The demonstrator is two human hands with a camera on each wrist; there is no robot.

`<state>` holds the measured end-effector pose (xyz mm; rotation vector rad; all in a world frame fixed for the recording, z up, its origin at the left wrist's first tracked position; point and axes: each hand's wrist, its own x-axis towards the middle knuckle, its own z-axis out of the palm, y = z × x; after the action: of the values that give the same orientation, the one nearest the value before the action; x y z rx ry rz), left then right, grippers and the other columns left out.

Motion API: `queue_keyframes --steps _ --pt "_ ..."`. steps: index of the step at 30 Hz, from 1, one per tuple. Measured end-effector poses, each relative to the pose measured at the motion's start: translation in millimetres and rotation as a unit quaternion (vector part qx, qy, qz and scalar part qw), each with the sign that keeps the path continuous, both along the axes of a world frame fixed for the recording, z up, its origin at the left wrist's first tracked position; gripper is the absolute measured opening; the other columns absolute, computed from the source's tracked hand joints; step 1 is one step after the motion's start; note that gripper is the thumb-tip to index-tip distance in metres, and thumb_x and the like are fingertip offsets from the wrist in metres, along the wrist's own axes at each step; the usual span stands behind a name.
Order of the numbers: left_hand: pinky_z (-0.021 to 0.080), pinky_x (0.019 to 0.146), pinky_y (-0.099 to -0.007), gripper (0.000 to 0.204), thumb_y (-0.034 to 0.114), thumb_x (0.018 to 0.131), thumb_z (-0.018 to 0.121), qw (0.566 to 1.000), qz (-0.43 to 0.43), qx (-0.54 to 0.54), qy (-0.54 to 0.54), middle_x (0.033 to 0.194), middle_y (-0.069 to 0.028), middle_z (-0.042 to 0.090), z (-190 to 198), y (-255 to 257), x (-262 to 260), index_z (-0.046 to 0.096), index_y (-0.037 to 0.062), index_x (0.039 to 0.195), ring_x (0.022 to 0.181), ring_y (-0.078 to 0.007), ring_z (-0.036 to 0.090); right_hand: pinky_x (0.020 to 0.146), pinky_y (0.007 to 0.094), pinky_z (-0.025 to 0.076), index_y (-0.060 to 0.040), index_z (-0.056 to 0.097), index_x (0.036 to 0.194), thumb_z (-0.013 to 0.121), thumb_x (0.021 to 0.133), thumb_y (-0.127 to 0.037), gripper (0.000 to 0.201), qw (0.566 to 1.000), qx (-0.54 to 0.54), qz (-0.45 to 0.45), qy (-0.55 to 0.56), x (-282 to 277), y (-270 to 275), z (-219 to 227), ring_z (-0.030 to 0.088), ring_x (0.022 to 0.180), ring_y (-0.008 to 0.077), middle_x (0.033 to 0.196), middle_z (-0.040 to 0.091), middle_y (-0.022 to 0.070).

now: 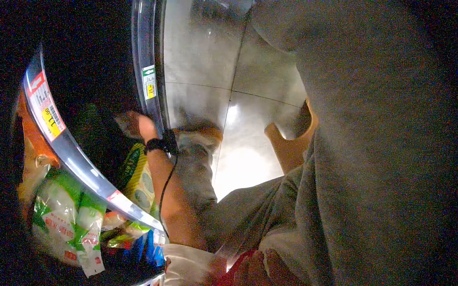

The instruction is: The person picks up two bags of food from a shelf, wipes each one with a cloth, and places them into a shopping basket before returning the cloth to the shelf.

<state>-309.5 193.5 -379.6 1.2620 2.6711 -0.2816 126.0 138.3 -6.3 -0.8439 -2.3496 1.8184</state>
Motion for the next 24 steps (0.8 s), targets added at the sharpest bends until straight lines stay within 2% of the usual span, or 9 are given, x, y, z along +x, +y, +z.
queue_keyframes --steps 3,4,8,10,11,13,16,19,24 --pt "0.021 0.117 -0.0587 0.052 0.029 0.104 0.029 0.964 -0.171 -0.116 0.165 0.158 -0.0244 0.028 -44 -47 -94 0.036 0.0063 0.151 0.140 -0.0480 0.035 0.094 0.0431 0.048 0.0011 0.068 0.108 0.058 0.077 -0.021 0.039 1.000 0.005 0.001 0.000 7 1 2 0.061 0.106 0.0314 0.110 0.065 0.0156" --pt "0.023 0.117 -0.0597 0.052 0.028 0.104 0.028 0.953 -0.154 -0.118 0.231 0.159 -0.0249 0.026 -47 -46 -92 0.036 0.0078 0.151 0.138 -0.0492 0.037 0.094 0.0432 0.048 0.0012 0.068 0.109 0.058 0.077 -0.021 0.040 1.000 0.012 0.002 -0.005 11 0 4 0.061 0.106 0.0315 0.110 0.065 0.0157" --pt "0.015 0.120 -0.0519 0.063 0.047 0.106 0.021 0.988 0.119 0.060 -0.083 0.160 -0.0197 0.026 -28 -5 -26 0.034 0.0057 0.152 0.146 -0.0468 0.021 0.095 0.0435 0.048 0.0018 0.068 0.109 0.058 0.077 -0.021 0.040 0.999 0.030 -0.003 -0.026 16 3 9 0.061 0.107 0.0320 0.111 0.065 0.0163" --pt "0.013 0.120 -0.0496 0.067 0.051 0.105 0.021 0.993 0.080 0.038 -0.074 0.160 -0.0189 0.026 -22 20 -2 0.034 0.0050 0.152 0.147 -0.0432 0.019 0.095 0.0437 0.048 0.0021 0.068 0.109 0.058 0.077 -0.021 0.041 0.999 0.033 -0.008 -0.032 18 6 10 0.061 0.107 0.0322 0.111 0.065 0.0166" --pt "0.021 0.119 -0.0479 0.064 0.047 0.106 0.025 0.994 -0.059 0.091 -0.032 0.156 -0.0214 0.034 -78 25 -56 0.037 0.0032 0.150 0.144 -0.0385 0.030 0.095 0.0438 0.048 0.0023 0.068 0.109 0.058 0.077 -0.021 0.041 0.999 0.030 -0.009 -0.037 15 9 8 0.061 0.108 0.0324 0.111 0.065 0.0167" --pt "0.025 0.117 -0.0456 0.060 0.043 0.107 0.027 0.981 -0.152 0.088 -0.087 0.153 -0.0222 0.039 -91 76 -54 0.040 0.0010 0.148 0.142 -0.0360 0.036 0.096 0.0440 0.048 0.0026 0.068 0.109 0.058 0.076 -0.021 0.041 0.999 0.033 -0.012 -0.036 16 14 8 0.061 0.108 0.0326 0.112 0.065 0.0170" --pt "0.031 0.115 -0.0423 0.051 0.031 0.107 0.030 0.933 -0.283 0.085 -0.205 0.148 -0.0226 0.046 -30 153 67 0.047 -0.0026 0.143 0.138 -0.0371 0.043 0.097 0.0442 0.048 0.0030 0.068 0.110 0.058 0.076 -0.020 0.042 0.999 0.026 -0.013 -0.041 22 21 6 0.061 0.108 0.0330 0.112 0.065 0.0174" --pt "0.034 0.112 -0.0403 0.054 0.038 0.106 0.032 0.914 -0.267 0.077 -0.297 0.144 -0.0227 0.051 -11 216 157 0.049 -0.0001 0.141 0.133 -0.0380 0.046 0.098 0.0447 0.048 0.0038 0.068 0.110 0.057 0.076 -0.020 0.043 0.998 0.019 -0.027 -0.061 27 25 3 0.060 0.110 0.0335 0.113 0.065 0.0184" --pt "0.024 0.119 -0.0440 0.048 0.030 0.106 0.037 0.857 -0.385 0.130 -0.315 0.151 -0.0217 0.043 -34 274 186 0.050 -0.0002 0.141 0.141 -0.0390 0.037 0.096 0.0431 0.048 0.0023 0.068 0.111 0.058 0.077 -0.020 0.042 0.995 -0.005 -0.019 -0.100 24 36 -5 0.060 0.110 0.0315 0.113 0.065 0.0164"
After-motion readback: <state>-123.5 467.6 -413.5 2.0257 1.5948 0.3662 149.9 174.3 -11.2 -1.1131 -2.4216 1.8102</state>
